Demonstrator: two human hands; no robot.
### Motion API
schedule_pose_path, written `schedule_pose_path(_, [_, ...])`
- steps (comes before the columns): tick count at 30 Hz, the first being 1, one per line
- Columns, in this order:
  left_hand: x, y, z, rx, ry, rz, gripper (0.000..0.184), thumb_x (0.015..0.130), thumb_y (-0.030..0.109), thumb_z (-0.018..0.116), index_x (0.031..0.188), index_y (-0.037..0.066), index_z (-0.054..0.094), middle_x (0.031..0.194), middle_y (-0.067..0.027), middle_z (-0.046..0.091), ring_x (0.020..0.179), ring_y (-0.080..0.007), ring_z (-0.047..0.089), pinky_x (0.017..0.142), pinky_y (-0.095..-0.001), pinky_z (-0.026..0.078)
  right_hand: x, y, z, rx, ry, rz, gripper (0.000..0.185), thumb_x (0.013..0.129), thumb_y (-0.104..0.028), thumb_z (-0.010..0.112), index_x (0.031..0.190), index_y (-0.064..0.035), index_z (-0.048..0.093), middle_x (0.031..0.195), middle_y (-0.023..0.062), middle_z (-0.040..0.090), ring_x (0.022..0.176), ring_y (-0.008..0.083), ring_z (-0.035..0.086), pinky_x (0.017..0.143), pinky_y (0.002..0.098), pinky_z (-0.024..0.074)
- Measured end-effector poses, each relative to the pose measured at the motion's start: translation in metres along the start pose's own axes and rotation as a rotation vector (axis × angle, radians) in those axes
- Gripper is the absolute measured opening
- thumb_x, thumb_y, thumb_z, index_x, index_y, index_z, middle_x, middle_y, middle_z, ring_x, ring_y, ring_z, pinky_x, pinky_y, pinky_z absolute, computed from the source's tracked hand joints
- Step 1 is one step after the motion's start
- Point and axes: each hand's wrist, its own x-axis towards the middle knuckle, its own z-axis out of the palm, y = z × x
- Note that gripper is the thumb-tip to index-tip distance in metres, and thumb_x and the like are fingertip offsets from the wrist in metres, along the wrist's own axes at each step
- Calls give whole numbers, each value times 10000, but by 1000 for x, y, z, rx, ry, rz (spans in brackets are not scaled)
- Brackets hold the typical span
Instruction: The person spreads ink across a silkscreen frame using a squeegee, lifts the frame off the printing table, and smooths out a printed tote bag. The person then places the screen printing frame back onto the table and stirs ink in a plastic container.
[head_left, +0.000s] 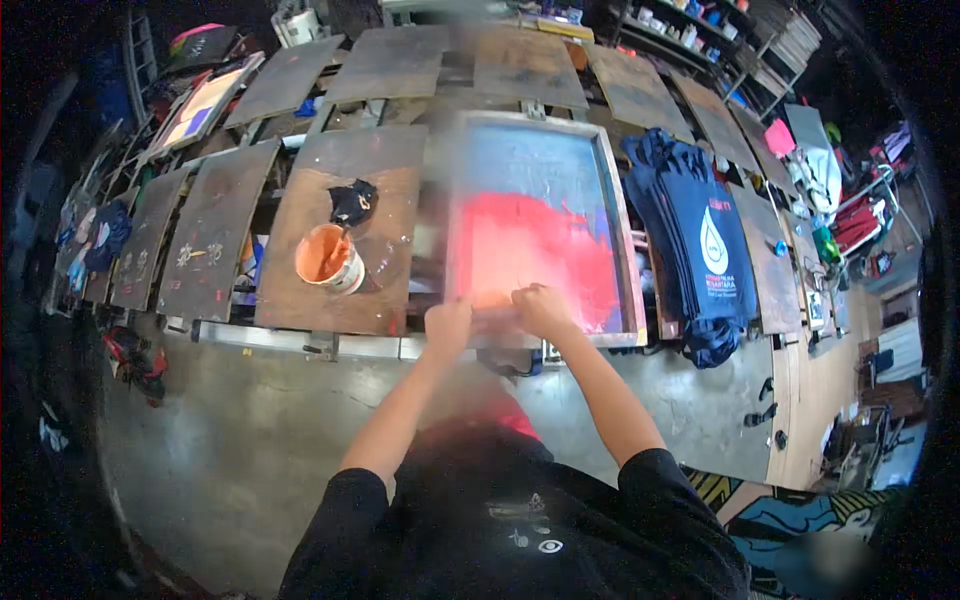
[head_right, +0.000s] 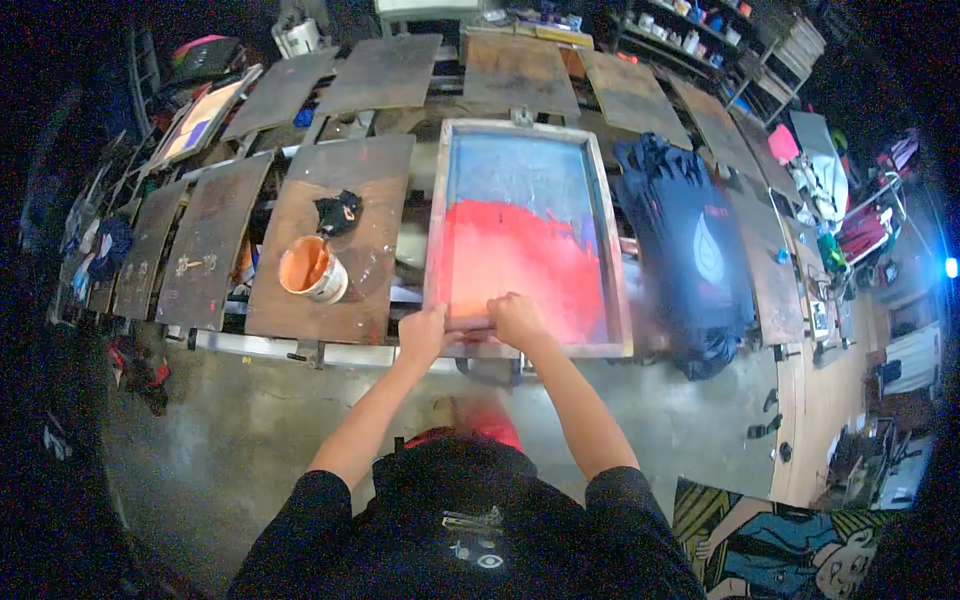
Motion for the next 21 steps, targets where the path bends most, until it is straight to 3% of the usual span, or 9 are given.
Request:
schedule_pose_path(4, [20,-8,-12,-11,-33,88,514,666,420,825,925,75,546,722,-123,659,706,-352,667,591,-465,496,19,10,-20,-65,-45,-109,179,733,-202,666,873,-93,651,901,103,690,907,301,665,752,439,545])
schedule_pose_path(7, [49,-6,-21,-15,29,36,511,673,408,825,935,71,544,746,-125,664,716,-362,665,605,-476,497,38,16,-23,-65,-57,-85,198,720,-210,689,880,-104,640,929,103,681,908,303,658,753,439,545])
schedule_pose_path(9, [66,-8,-15,-29,33,-4,484,683,376,824,937,72,546,763,-134,668,732,-371,666,620,-482,503,54,19,-12,-59,177,34,216,705,-207,723,879,-111,636,909,99,670,903,305,651,748,441,547])
schedule_pose_path(11, [72,-15,13,-57,147,-106,459,679,342,830,924,73,550,761,-141,668,743,-376,667,628,-483,509,56,18,0,-59,193,53,187,699,-193,736,842,-117,642,880,85,664,890,297,649,729,436,549])
schedule_pose_path(13, [68,-14,15,-81,122,-108,351,727,277,790,899,79,558,735,-154,660,714,-393,660,605,-487,510,53,18,7,-2,230,81,136,689,-153,732,790,-120,646,856,75,660,875,283,650,713,431,547])
schedule_pose_path(15, [50,-13,27,-28,156,-148,127,839,177,639,925,83,628,662,-153,655,641,-371,671,577,-478,524,39,12,20,-18,203,113,127,682,-151,736,764,-117,645,846,74,660,867,280,648,708,429,546])
schedule_pose_path(16, [43,-11,28,2,153,-128,110,871,120,543,918,85,635,614,-160,637,582,-375,657,534,-485,514,36,11,22,-58,209,121,121,675,-149,741,738,-115,643,835,74,661,858,277,646,703,427,545])
schedule_pose_path(21, [5,-1,16,-52,64,-112,206,777,203,703,932,87,631,656,-163,653,640,-367,671,580,-478,523,6,-6,29,-39,202,97,164,637,-164,773,728,-114,645,831,71,668,848,277,644,722,415,543])
